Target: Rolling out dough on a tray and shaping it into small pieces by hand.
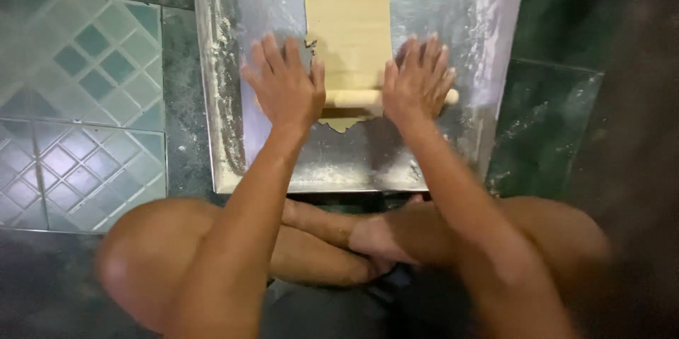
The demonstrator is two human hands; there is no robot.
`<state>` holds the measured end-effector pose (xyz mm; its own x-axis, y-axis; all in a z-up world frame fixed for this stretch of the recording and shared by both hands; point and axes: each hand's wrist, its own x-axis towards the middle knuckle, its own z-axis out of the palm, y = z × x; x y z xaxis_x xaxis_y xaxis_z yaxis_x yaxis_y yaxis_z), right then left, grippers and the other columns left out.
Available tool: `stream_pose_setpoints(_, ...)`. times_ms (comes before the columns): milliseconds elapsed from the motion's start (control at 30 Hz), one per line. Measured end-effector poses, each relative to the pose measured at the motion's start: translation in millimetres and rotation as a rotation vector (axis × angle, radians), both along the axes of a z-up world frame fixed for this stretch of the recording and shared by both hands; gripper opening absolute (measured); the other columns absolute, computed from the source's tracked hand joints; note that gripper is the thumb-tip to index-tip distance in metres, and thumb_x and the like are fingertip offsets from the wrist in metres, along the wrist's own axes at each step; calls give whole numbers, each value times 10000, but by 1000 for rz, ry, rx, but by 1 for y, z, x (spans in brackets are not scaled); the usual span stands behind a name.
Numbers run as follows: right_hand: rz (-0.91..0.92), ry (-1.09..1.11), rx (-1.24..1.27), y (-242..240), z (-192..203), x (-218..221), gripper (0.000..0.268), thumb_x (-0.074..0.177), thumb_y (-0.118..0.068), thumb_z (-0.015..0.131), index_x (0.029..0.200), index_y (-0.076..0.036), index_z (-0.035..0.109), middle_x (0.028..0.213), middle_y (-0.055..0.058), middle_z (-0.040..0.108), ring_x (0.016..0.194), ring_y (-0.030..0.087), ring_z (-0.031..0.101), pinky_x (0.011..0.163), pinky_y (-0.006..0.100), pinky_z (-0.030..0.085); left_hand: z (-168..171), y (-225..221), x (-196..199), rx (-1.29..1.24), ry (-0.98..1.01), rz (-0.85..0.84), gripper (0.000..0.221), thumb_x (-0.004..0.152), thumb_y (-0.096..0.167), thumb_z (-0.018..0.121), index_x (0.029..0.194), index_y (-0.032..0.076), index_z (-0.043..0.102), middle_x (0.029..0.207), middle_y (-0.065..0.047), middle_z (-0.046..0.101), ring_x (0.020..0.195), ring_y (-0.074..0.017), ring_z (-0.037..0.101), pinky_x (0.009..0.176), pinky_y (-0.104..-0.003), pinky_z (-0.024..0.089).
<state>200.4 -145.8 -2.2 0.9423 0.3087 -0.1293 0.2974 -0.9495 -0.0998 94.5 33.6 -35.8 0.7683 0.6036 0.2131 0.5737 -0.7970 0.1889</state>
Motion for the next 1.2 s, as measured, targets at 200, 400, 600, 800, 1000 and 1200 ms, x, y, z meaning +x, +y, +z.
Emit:
stream_pose_setpoints(200, 86, -226, 49, -40, -26, -57, 471, 1054, -402, 527, 1438, -128, 528, 1506, 244, 457, 1416, 510, 385, 1057, 776, 283, -27, -36, -52, 118, -52, 54, 533, 928, 506, 600, 1343, 171, 610, 1438, -230, 550, 1371, -464, 494, 1037, -691, 349)
stream_pose_setpoints(400, 96, -281, 24, -60, -40, -79, 528, 1054, -438, 511, 1473, -119, 535, 1522, 236, 488, 1409, 483, 436, 1094, 752, 285, -32, -59, -90, -100, 102, 91, 670, 870, 569, 672, 1390, 163, 554, 1464, -262, 530, 1436, -477, 416, 1079, -724, 290)
stream_pose_setpoints(600, 65, -47, 71, -50, 22, -94, 601, 1054, -457, 505, 1561, -148, 413, 1620, 226, 359, 1490, 468, 309, 1128, 746, 245, -31, -56, -108, -40, -19, 114, 789, 900, 608, 631, 1473, 80, 509, 1518, -309, 451, 1453, -514, 367, 1075, -747, 248)
stream_pose_setpoints(800, 125, 126, -72, -34, 30, -113, 725, 1030, -608, 415, 1576, -132, 397, 1638, 242, 337, 1521, 479, 260, 1152, 751, 187, -31, -99, -101, -57, -83, 47, 808, 932, 689, 544, 1451, 71, 501, 1498, -315, 457, 1443, -564, 339, 1094, -766, 208)
stream_pose_setpoints(1000, 150, -150, 78, -19, -20, -84, 604, 1004, -490, 485, 1493, -135, 475, 1504, 259, 410, 1427, 530, 340, 1041, 817, 251, -26, -74, -66, -71, -133, -10, 706, 905, 589, 659, 1430, 126, 568, 1496, -276, 472, 1430, -568, 365, 1097, -784, 222)
stream_pose_setpoints(1200, 142, -200, 53, 17, -40, -16, 632, 973, -540, 594, 1473, -161, 518, 1513, 211, 450, 1415, 480, 376, 994, 785, 350, -33, -32, 4, 22, -169, -36, 675, 881, 563, 709, 1387, 125, 619, 1465, -276, 508, 1422, -532, 406, 1079, -781, 255)
